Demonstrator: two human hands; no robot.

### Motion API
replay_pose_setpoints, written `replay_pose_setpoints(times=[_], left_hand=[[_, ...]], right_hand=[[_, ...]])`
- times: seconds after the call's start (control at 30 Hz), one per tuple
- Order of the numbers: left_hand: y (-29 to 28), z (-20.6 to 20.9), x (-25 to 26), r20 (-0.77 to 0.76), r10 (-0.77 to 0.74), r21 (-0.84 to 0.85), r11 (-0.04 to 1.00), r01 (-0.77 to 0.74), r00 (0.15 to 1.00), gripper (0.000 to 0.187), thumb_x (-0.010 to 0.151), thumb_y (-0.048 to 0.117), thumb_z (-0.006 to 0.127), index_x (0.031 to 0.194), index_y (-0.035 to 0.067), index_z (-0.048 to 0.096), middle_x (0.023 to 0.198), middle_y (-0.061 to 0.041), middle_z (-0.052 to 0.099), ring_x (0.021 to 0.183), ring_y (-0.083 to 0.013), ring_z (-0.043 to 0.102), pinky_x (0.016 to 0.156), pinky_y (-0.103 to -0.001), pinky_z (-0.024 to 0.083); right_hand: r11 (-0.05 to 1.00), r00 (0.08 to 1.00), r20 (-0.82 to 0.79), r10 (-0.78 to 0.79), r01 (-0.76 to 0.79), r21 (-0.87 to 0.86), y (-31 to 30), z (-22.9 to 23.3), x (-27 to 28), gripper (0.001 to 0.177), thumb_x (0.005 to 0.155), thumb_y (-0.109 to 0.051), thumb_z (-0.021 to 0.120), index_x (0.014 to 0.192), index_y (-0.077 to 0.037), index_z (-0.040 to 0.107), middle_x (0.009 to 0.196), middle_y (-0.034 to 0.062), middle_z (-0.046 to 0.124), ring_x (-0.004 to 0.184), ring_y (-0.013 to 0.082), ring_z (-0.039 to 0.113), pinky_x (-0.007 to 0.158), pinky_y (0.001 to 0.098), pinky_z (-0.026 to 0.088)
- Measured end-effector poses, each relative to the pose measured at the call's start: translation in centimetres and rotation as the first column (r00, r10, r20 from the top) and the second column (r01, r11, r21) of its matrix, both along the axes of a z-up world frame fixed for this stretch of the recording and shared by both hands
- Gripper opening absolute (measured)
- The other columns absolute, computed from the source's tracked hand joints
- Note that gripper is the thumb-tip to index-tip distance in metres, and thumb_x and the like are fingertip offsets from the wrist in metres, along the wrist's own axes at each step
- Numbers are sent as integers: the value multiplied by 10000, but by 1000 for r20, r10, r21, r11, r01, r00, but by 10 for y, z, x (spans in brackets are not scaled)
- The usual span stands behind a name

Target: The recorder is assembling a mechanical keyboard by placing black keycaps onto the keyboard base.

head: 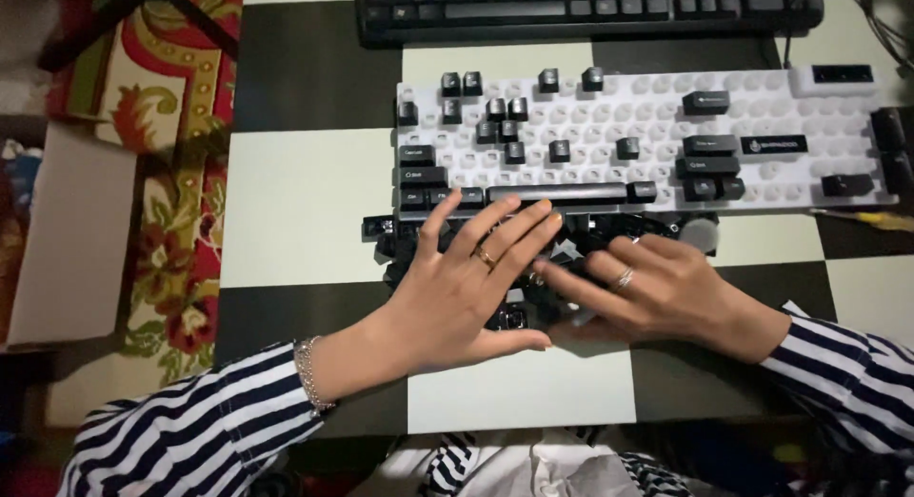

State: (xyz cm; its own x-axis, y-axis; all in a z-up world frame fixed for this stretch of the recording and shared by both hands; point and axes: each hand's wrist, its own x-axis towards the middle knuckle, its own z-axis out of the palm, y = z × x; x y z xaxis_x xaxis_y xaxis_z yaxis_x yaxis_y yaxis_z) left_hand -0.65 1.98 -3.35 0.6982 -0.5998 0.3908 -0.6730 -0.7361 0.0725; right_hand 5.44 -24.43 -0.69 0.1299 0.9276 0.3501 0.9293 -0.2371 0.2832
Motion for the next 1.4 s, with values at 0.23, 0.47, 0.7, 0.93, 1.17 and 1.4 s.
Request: replay_pose_setpoints(times=[0.23,0.47,0.7,0.93,1.17,1.4], left_hand=[[12,6,-1,-48,19,-98,995,-23,999,1152,864,914,535,1624,76,318,1633,-81,377,1535,-258,268,1273,-564,9],[36,46,-9,39,360,-6,933,-360,932,1246,663,1003,560,1498,87,427,1449,-220,450,1317,-397,484,1016,-615,453],[31,44,-12,-114,521,104,853,-511,846,1283,605,1023,553,1368,-7,597,1361,-250,590,1107,-329,627,616,-434,570],[-1,39,11,93,226,-91,972,-217,970,610,983,554,644,1371,84,623,1307,-69,657,1212,-227,612,1058,-408,469],[-15,32,40,69,65,-141,989,-55,995,320,954,252,707,1227,90,671,1168,-48,660,1079,-218,608,906,-363,479],[-8,44,43,-403,-86,-474,871,-128,911,209,1016,202,679,1192,92,654,1145,-64,669,1055,-202,668,910,-317,534]], right_hand=[[997,1000,-3,20,-20,78,-24,-2,-1,600,899,-597,766,1313,-166,714,719,-48,486,589,93,508,511,235,378],[973,976,-15,216,-214,82,-28,5,-14,404,955,-397,765,1254,-129,722,669,-59,397,540,60,435,459,226,342],[968,970,18,243,-244,60,-28,-5,-15,363,976,-366,750,1236,-115,723,637,-70,343,516,45,411,448,202,346],[963,964,-20,264,-262,60,-19,5,-14,282,980,-288,759,1181,-93,726,668,-85,410,539,39,432,468,213,360],[961,969,-15,246,-242,134,-21,13,-14,286,970,-298,757,1183,-109,727,678,-68,401,552,57,447,461,220,360],[943,952,-30,305,-298,150,-30,10,-12,216,1030,-259,754,1133,-75,711,739,-68,437,594,61,478,486,220,388]])
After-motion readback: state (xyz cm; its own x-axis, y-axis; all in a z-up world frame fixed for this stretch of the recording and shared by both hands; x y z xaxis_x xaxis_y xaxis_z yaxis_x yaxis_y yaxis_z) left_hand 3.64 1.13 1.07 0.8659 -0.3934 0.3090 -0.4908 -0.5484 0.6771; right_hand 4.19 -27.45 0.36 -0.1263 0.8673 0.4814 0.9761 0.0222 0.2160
